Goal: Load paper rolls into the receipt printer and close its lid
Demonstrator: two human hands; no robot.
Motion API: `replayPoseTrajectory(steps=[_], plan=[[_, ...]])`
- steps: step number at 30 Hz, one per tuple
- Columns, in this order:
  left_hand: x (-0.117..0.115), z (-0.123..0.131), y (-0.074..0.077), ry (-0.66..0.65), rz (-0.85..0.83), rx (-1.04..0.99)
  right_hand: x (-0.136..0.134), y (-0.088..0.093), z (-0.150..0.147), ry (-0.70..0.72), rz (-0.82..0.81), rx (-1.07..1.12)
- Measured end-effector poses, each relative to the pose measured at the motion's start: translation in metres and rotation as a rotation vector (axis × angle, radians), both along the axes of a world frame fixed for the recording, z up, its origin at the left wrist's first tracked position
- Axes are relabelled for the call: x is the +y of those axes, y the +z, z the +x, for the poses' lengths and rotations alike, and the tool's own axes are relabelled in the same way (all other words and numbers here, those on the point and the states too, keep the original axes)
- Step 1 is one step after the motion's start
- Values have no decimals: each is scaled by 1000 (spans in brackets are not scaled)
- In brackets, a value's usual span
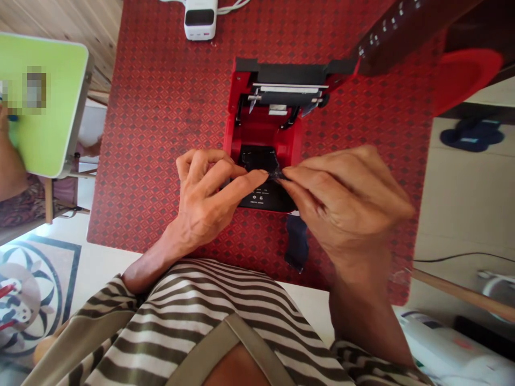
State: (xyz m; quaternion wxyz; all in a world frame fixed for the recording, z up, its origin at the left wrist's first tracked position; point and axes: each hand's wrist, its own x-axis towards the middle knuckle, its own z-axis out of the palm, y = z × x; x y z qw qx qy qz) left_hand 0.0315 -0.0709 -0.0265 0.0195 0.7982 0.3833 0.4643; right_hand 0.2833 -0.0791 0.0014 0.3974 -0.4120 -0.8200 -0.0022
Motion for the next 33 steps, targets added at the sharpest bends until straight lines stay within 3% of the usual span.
replayPoseTrajectory(steps=[3,6,9,12,16,22,25,33], plan=[[-2,-3,-1,-23,1,35,-6,5,4,22,-25,-15],[-2,-8,-3,-45,-59,62,-5,24,15,42,-109,-29],[-2,-10,-2,-74,-58,63,14,41,27,-124,-53,-51],[-2,-8,2,-79,-20,81,49,38,32,-264,-63,-39],[-5,-7,5,-97,-8,115,75,24,23,-132,-175,-59],[-10,-10,4,-69,-8,153,30,28,9,-156,-203,41],[-10,-11,4,-63,-5,162,10,21,9,-128,-172,75],[-10,-10,7,-51,-30,158,-1,-7,13,-42,-119,103]])
